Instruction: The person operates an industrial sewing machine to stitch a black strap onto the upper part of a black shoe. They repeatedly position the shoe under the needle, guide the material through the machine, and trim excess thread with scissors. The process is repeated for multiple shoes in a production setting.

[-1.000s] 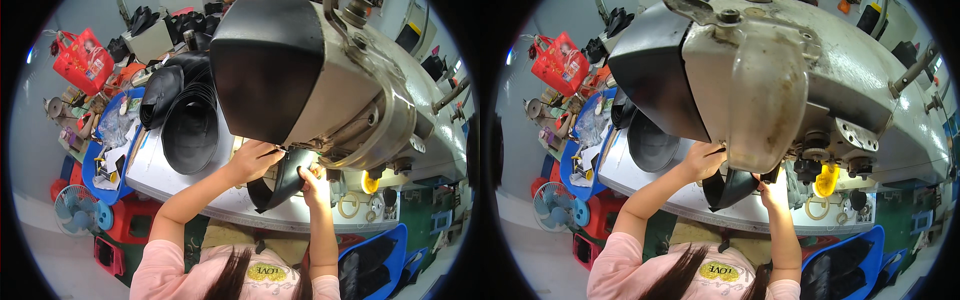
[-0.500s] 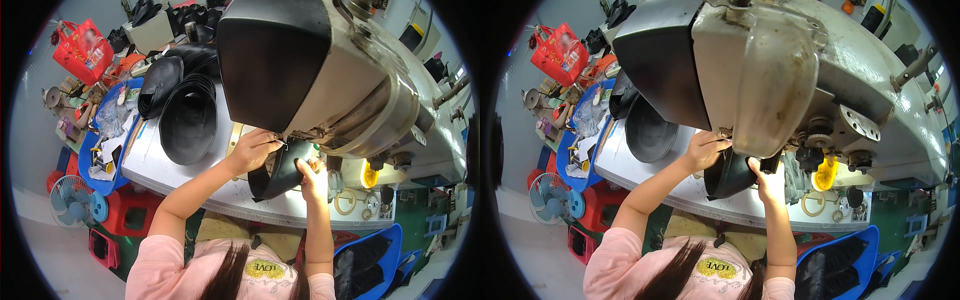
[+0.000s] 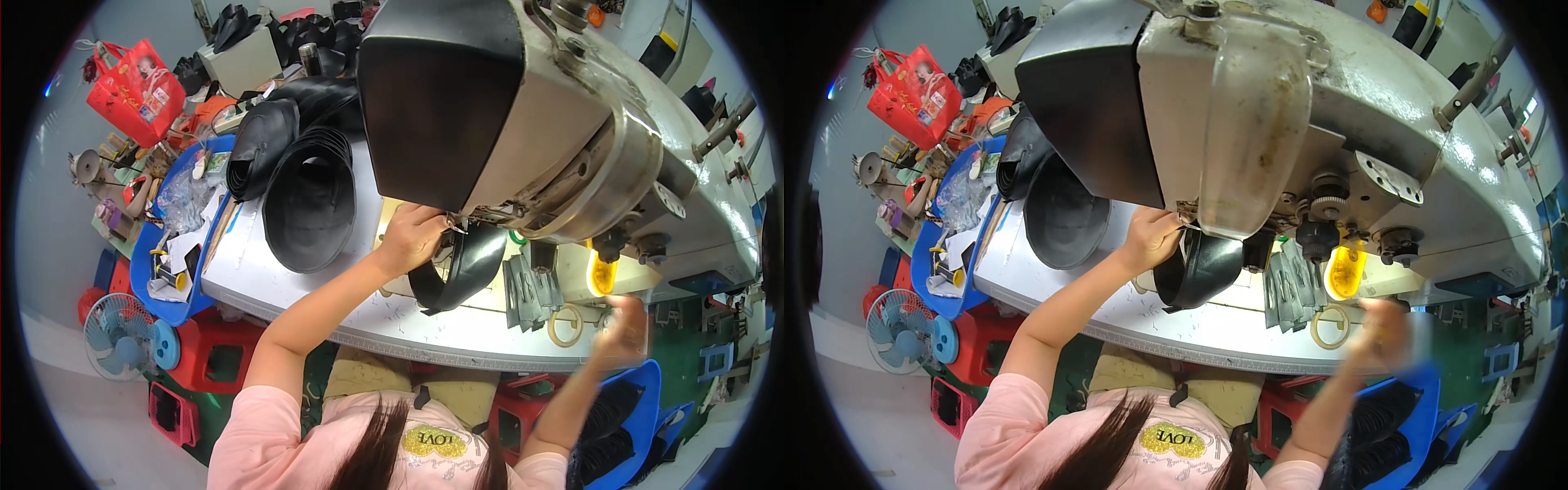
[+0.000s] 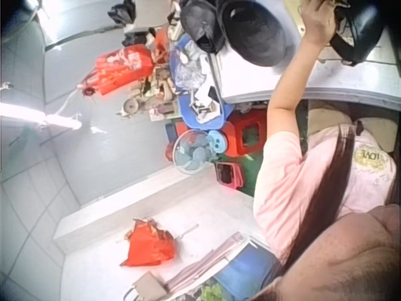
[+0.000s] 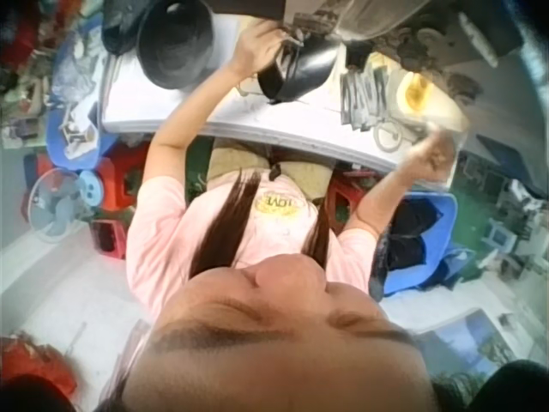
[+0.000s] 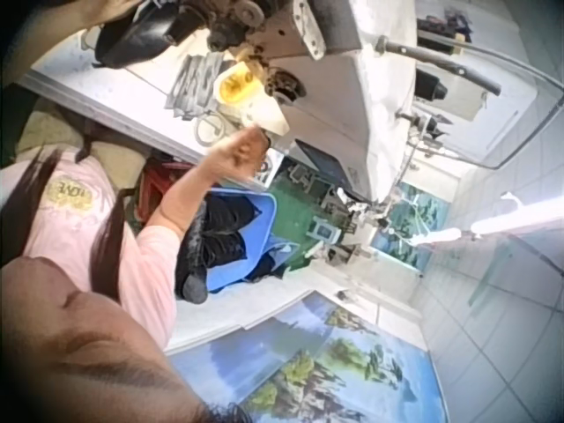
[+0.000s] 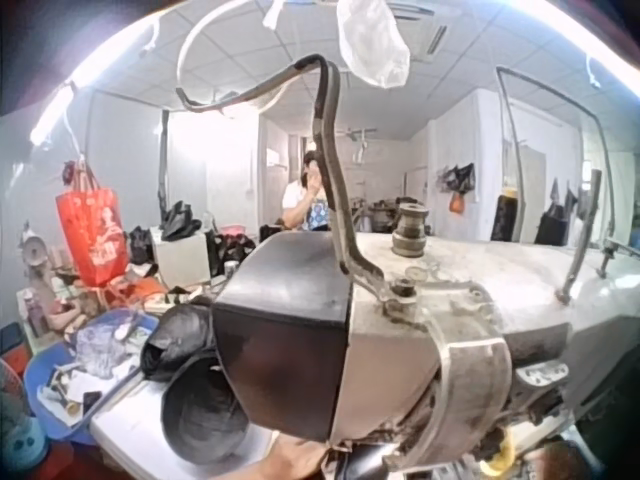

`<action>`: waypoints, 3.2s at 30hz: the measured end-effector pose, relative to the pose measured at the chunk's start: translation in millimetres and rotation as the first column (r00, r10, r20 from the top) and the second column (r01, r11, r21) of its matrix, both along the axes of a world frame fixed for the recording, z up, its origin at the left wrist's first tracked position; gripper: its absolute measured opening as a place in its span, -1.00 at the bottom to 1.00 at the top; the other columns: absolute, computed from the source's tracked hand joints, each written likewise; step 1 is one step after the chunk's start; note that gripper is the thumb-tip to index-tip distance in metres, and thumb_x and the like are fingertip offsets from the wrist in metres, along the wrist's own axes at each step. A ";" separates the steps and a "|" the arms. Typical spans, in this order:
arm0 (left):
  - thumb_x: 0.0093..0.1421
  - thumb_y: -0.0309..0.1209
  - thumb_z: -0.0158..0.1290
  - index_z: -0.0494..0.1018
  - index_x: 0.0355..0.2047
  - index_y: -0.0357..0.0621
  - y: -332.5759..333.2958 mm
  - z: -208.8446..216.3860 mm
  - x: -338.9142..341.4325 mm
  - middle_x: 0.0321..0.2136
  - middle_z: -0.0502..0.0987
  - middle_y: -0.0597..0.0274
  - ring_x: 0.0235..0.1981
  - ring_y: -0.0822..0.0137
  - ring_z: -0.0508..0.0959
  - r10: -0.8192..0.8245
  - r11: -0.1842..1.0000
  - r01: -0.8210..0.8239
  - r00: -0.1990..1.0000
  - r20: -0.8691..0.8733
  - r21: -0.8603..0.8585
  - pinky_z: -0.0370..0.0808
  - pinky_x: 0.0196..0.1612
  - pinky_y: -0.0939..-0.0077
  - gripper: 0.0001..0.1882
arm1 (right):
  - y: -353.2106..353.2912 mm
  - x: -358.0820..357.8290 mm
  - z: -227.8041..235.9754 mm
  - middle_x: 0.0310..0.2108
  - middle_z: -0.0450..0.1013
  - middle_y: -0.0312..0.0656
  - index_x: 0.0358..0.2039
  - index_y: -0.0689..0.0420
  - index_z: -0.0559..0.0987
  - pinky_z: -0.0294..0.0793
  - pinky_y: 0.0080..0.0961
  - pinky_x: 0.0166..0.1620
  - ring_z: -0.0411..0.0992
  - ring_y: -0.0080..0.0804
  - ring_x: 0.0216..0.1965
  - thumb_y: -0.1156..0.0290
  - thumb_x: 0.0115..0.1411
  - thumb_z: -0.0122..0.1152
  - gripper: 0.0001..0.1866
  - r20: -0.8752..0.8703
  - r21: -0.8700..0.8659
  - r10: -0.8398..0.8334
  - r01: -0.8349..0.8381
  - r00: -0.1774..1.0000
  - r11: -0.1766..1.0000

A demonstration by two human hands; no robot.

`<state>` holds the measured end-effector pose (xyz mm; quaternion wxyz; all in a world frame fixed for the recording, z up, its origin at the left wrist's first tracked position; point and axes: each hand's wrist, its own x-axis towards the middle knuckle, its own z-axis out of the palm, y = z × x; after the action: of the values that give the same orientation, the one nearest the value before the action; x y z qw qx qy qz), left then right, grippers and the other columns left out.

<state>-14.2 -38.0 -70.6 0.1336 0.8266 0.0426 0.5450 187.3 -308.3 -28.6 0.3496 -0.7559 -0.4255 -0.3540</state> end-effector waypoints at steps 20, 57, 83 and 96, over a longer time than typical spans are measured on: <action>-0.33 -0.71 0.03 0.41 -0.60 -0.22 -7.9 5.4 -0.6 -0.50 0.48 0.17 -0.43 0.19 0.47 0.034 0.997 -0.031 0.999 -0.034 0.077 0.37 -0.39 0.40 -0.80 | -219.2 360.1 105.7 -0.29 0.43 -0.02 -0.12 0.22 0.39 0.32 -0.42 -0.27 0.41 -0.21 -0.31 -0.01 0.13 -0.20 -0.46 -0.292 -0.016 -0.569 0.591 0.769 0.807; -0.20 -0.61 0.10 0.44 -0.55 -0.29 -16.2 23.8 -9.8 -0.50 0.44 0.16 -0.41 0.21 0.47 -0.038 0.985 0.047 0.998 -0.052 0.166 0.44 -0.40 0.48 -0.87 | -236.0 383.3 112.6 -0.38 0.44 -0.14 -0.15 0.24 0.40 0.35 -0.55 -0.46 0.37 -0.46 -0.49 0.05 0.14 -0.15 -0.51 -0.427 0.076 -0.423 0.498 0.799 0.864; -0.19 -0.70 -0.03 0.43 -0.47 -0.26 -21.6 39.8 -65.0 -0.50 0.46 0.14 -0.48 0.21 0.46 -0.010 0.980 -0.030 0.980 -0.199 -0.199 0.41 -0.41 0.50 -0.79 | -44.9 -13.0 26.0 -0.48 0.32 -0.26 -0.17 0.27 0.37 0.25 -0.65 -0.33 0.26 -0.59 -0.48 0.23 0.12 -0.01 -0.62 -0.390 0.026 0.389 -0.413 0.834 0.910; -0.08 -0.57 0.04 0.36 -0.37 -0.29 -53.6 9.8 -105.9 -0.49 0.46 0.23 -0.50 0.50 0.46 -0.287 -0.290 0.055 0.948 0.141 -0.956 0.41 -0.38 0.70 -0.80 | 98.6 -143.1 -32.6 -0.52 0.28 -0.19 -0.48 0.20 0.41 0.29 -0.53 -0.60 0.31 -0.33 -0.63 0.46 -0.27 0.32 -0.69 -0.338 -0.092 0.614 -0.674 0.714 0.733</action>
<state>-120.1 -91.6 -60.8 0.8076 0.4295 0.3461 0.2088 44.3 -209.6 -61.2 0.4273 -0.6338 -0.6428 -0.0500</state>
